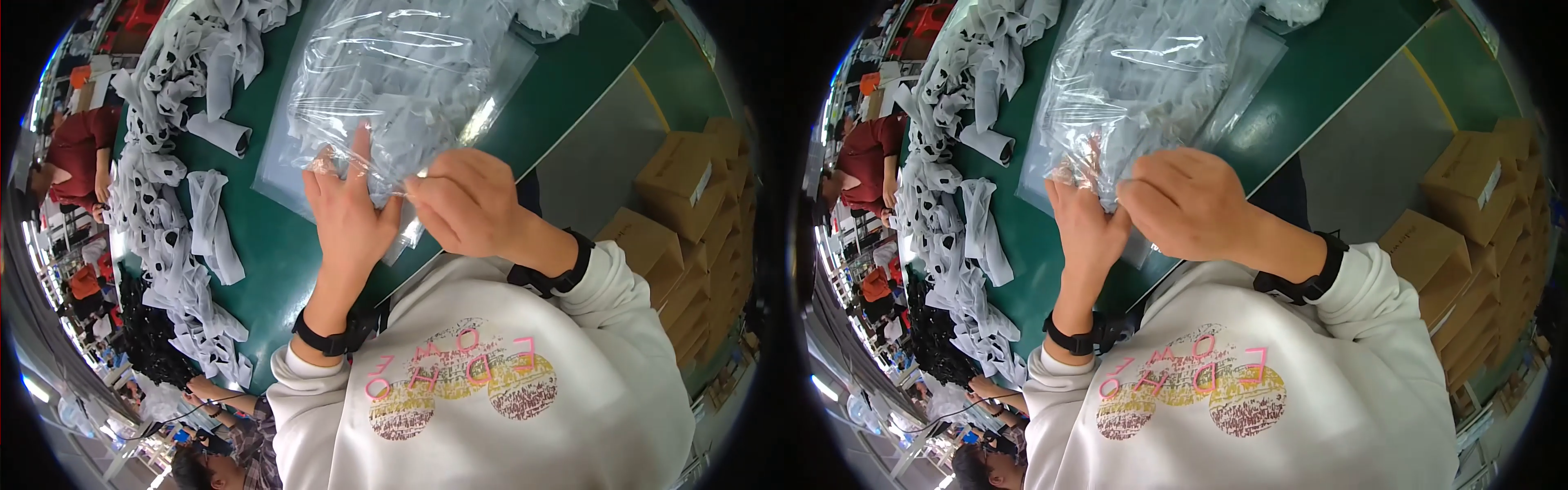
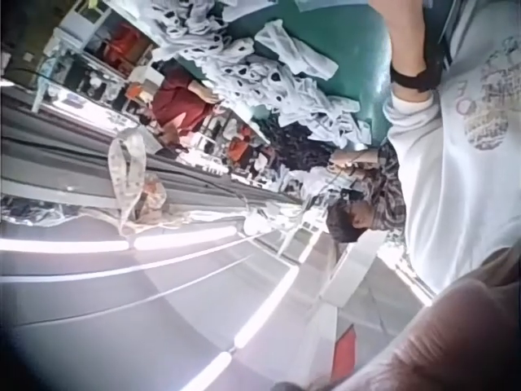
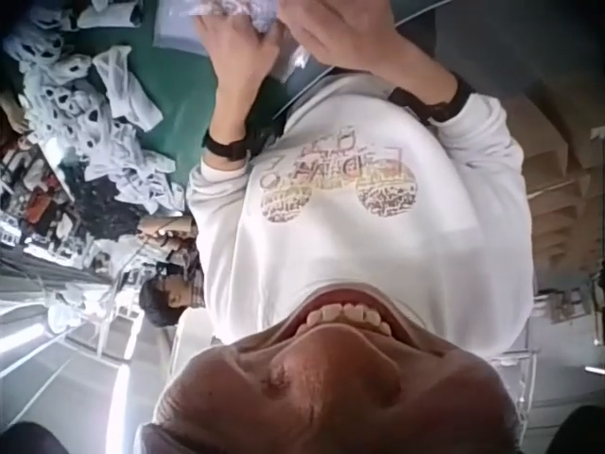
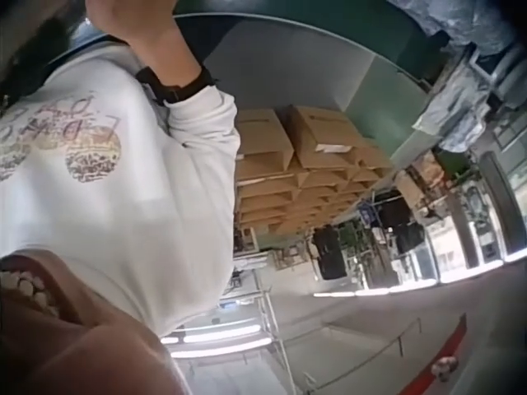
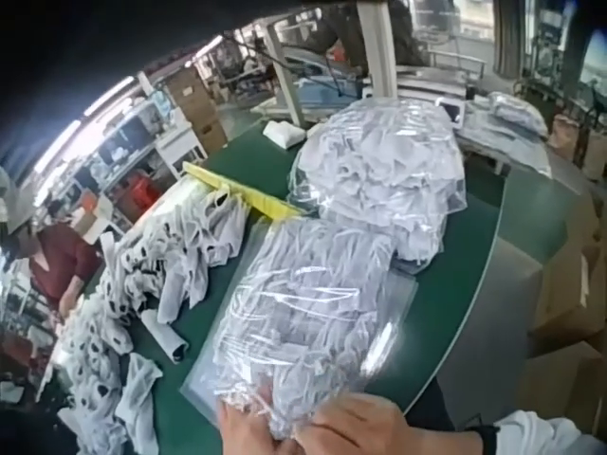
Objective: The person gathers white fabric pieces by hand, folds them, and places them into a clear plastic bag. After filling the bag, they press the air out and set the package onto a stack on the table.
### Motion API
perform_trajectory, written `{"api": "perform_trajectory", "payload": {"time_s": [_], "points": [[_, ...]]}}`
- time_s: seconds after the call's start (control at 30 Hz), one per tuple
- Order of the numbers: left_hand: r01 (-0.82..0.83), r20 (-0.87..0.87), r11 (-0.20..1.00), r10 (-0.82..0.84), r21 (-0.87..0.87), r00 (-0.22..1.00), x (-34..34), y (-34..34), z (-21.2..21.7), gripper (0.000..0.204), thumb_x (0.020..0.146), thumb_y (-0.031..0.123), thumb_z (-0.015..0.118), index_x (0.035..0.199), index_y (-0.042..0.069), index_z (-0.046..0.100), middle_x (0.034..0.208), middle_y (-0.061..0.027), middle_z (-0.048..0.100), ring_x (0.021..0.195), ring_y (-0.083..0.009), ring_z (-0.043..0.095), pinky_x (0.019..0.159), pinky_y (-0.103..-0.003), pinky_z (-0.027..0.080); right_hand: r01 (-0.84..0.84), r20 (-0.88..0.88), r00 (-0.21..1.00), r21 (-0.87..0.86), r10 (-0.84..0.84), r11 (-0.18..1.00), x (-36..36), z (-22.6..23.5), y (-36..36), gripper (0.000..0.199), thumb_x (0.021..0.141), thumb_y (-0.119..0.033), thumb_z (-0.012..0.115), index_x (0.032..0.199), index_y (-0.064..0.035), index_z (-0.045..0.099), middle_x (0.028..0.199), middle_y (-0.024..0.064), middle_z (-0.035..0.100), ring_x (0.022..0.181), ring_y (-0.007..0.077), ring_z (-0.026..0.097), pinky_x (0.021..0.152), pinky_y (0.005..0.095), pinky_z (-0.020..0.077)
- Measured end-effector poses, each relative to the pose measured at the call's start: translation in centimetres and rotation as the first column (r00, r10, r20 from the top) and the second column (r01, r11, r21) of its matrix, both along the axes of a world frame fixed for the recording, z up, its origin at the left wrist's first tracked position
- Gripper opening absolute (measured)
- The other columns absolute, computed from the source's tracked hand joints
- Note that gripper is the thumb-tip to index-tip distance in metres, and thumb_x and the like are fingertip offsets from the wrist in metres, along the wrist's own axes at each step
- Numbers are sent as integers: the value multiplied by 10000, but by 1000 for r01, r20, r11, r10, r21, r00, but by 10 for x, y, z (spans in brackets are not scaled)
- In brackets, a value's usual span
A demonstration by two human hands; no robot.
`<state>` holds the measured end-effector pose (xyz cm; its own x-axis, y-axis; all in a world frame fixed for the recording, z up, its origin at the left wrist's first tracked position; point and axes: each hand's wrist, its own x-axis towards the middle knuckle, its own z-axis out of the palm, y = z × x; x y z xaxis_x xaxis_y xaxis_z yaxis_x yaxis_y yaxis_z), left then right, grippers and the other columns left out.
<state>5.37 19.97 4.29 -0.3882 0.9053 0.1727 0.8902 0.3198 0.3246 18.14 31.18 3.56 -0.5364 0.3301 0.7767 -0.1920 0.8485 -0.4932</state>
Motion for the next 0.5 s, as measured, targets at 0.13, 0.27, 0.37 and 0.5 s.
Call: {"api": "perform_trajectory", "payload": {"time_s": [0.13, 0.27, 0.37, 0.5], "points": [[-64, 39, 997, 62, 35, 997, 7, 11, 2, 799, 690, 238, 784, 1414, 137, 462, 1155, -299, 449, 1047, -417, 436, 953, -464, 352, -40, 56, 998, -8, 41, 999, 6, -7, -9, 243, 698, 27, 689, 919, -13, 596, 751, 82, 550, 604, 248, 552, 528, 339, 464], [-69, 91, 994, 61, 88, 994, 13, 33, -7, 743, 724, 277, 757, 1400, 141, 482, 1155, -294, 459, 1077, -417, 427, 951, -494, 343, -66, 51, 996, -79, 70, 995, 7, -13, -10, 258, 694, 32, 694, 927, -13, 593, 785, 86, 563, 634, 248, 572, 550, 340, 477], [-34, -42, 988, 40, 151, 998, 19, 43, -17, 693, 755, 307, 726, 1391, 158, 496, 1210, -298, 458, 1126, -409, 420, 963, -512, 330, -93, 68, 993, -112, 101, 989, 10, -18, -19, 258, 696, 38, 694, 927, -11, 590, 803, 91, 573, 649, 250, 582, 559, 341, 483], [140, -77, 948, -123, 286, 989, 5, 49, -35, 630, 793, 341, 680, 1385, 214, 504, 1377, -258, 408, 1224, -377, 395, 1006, -537, 289, -148, 132, 976, -168, 171, 975, 15, -18, -12, 233, 710, 46, 692, 911, -10, 587, 817, 98, 584, 668, 254, 594, 571, 343, 490]]}}
